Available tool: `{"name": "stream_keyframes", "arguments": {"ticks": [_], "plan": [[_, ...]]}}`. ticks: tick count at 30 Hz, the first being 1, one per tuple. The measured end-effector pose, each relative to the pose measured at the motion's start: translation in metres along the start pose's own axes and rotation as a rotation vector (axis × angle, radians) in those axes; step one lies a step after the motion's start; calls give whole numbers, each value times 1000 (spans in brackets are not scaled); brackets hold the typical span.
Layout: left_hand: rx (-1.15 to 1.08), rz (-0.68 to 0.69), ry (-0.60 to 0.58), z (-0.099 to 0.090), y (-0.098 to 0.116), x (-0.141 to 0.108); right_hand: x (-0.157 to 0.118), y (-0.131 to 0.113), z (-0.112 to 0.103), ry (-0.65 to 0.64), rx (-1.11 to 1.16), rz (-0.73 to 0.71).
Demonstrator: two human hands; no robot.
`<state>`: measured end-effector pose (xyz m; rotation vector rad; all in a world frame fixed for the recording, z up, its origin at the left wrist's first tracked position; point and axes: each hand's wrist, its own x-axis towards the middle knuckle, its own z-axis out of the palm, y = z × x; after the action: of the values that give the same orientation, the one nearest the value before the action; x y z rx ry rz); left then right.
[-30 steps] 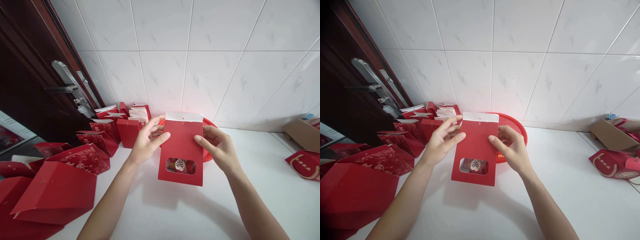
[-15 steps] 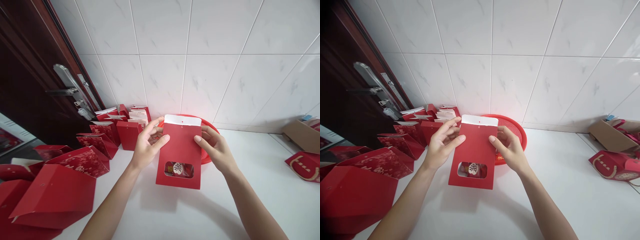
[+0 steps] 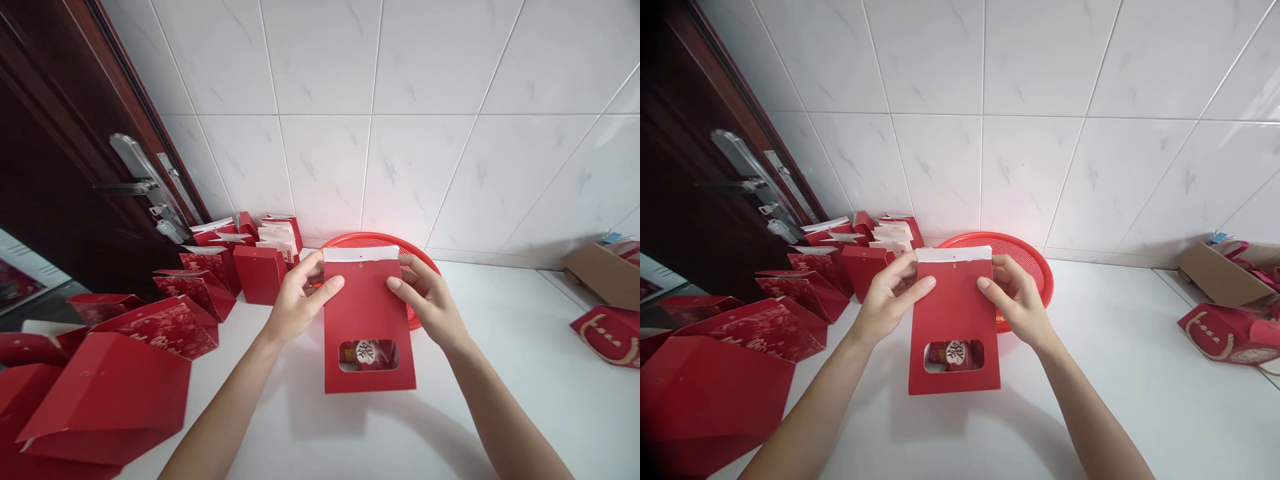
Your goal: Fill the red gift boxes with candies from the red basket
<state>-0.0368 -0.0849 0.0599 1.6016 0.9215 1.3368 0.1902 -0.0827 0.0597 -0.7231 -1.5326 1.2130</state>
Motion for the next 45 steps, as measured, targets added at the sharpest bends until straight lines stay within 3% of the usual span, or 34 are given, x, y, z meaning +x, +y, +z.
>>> {"name": "stream_keyframes", "arguments": {"ticks": [10, 13, 19, 24, 34, 41, 45], "plan": [[157, 51, 61, 2, -3, -4, -1, 4, -2, 16, -81, -1], [182, 82, 88, 2, -3, -5, 0, 8, -3, 38, -107, -65], [199, 144, 131, 3, -3, -5, 2, 14, -3, 154, -249, -208], [218, 197, 165, 5, -4, -5, 1, 14, -1, 267, -290, -212], [231, 232, 246, 5, -4, -7, 0, 7, 3, 167, -162, -41], [206, 241, 267, 6, -5, -7, -1, 3, 1, 135, -160, -44], [194, 256, 299, 6, -5, -7, -2, -2, -5, 21, -124, -54]]}}
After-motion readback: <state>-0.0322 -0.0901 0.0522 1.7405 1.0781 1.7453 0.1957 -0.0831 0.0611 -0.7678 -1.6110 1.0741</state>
